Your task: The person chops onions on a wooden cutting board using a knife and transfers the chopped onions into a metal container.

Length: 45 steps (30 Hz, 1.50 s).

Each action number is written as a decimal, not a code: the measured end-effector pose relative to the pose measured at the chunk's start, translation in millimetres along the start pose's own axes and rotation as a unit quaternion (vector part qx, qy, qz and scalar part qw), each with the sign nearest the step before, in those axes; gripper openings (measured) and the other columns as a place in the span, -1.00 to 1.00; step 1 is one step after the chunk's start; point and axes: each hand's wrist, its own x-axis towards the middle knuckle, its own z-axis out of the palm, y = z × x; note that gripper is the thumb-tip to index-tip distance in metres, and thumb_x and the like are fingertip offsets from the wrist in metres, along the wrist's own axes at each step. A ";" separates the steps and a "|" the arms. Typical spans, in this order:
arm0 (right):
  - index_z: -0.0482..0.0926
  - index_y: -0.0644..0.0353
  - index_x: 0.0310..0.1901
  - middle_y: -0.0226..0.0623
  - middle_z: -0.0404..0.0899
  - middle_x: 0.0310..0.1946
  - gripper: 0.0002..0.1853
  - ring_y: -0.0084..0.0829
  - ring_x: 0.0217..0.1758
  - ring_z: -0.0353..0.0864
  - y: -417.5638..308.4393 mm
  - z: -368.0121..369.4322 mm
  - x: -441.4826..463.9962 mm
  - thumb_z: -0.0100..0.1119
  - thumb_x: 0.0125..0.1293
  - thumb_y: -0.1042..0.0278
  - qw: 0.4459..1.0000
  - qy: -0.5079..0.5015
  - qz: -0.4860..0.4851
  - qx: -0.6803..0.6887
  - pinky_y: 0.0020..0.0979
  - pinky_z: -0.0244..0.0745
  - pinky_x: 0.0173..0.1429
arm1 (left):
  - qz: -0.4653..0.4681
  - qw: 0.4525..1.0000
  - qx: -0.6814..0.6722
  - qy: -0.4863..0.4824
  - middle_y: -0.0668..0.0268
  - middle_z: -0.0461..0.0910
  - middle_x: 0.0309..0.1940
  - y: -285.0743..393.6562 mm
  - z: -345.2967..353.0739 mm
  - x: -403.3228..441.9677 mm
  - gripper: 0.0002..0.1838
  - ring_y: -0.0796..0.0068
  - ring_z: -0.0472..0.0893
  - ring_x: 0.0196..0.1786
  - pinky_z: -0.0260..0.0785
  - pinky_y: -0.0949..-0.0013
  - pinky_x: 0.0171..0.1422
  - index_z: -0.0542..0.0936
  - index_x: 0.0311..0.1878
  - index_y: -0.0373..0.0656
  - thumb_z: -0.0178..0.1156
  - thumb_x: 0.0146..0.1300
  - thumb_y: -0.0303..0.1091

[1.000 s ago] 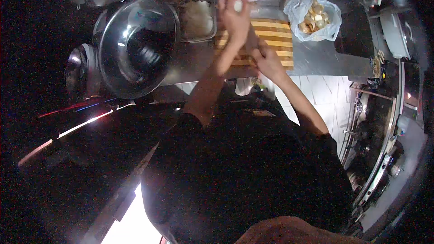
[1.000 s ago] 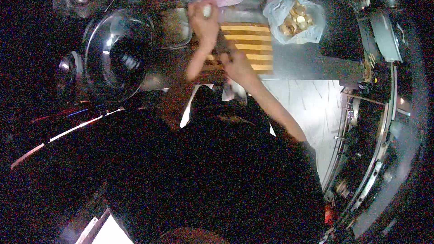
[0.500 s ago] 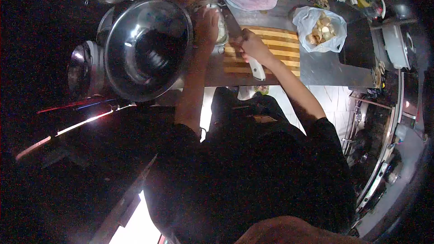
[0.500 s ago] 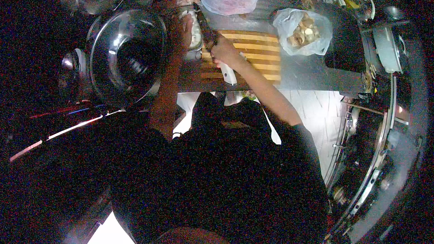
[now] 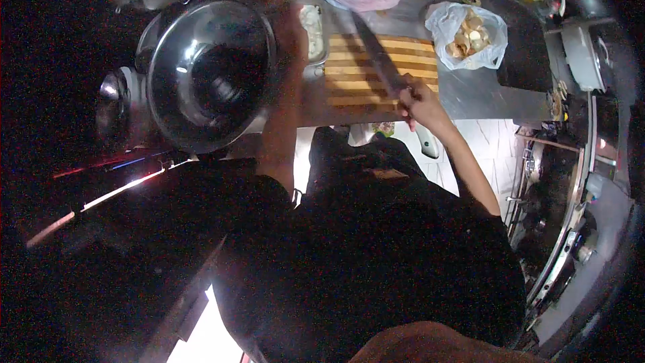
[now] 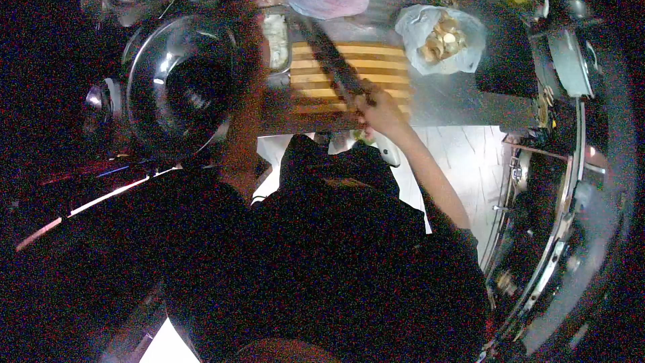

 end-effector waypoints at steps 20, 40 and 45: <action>0.26 -0.03 0.32 -0.43 0.47 -0.54 -0.50 -0.65 -0.65 0.33 128.5 -52.1 -45.9 0.01 0.34 0.33 0.973 0.202 0.109 0.001 -0.56 0.26 -0.63 | 0.133 0.959 0.179 -0.178 0.10 0.60 -0.32 62.8 23.8 -9.7 -0.75 0.12 0.57 -0.18 0.39 0.19 -0.08 0.56 -0.08 -0.25 0.06 0.21 -0.40; 0.32 -0.11 0.30 -0.27 0.49 0.12 -0.43 -0.42 0.06 0.46 144.6 10.0 -20.8 0.11 0.21 0.31 0.988 0.003 -0.004 0.152 -0.43 0.28 0.21 | -0.078 0.917 0.155 -0.359 0.06 0.41 -0.06 61.1 54.6 -164.5 -0.43 0.06 0.51 -0.04 0.39 0.14 0.01 0.44 -0.02 -0.19 0.43 -0.20 -0.52; 0.33 -0.08 0.30 -0.51 0.44 -0.28 -0.46 -0.68 -0.44 0.25 128.6 9.0 -21.1 0.09 0.26 0.41 0.993 0.005 -0.030 0.117 -0.61 0.17 -0.37 | -0.097 0.949 0.067 -0.294 0.11 0.47 -0.14 48.5 53.5 -163.7 -0.54 0.19 0.57 -0.18 0.44 0.22 -0.09 0.52 -0.11 -0.19 0.39 -0.17 -0.57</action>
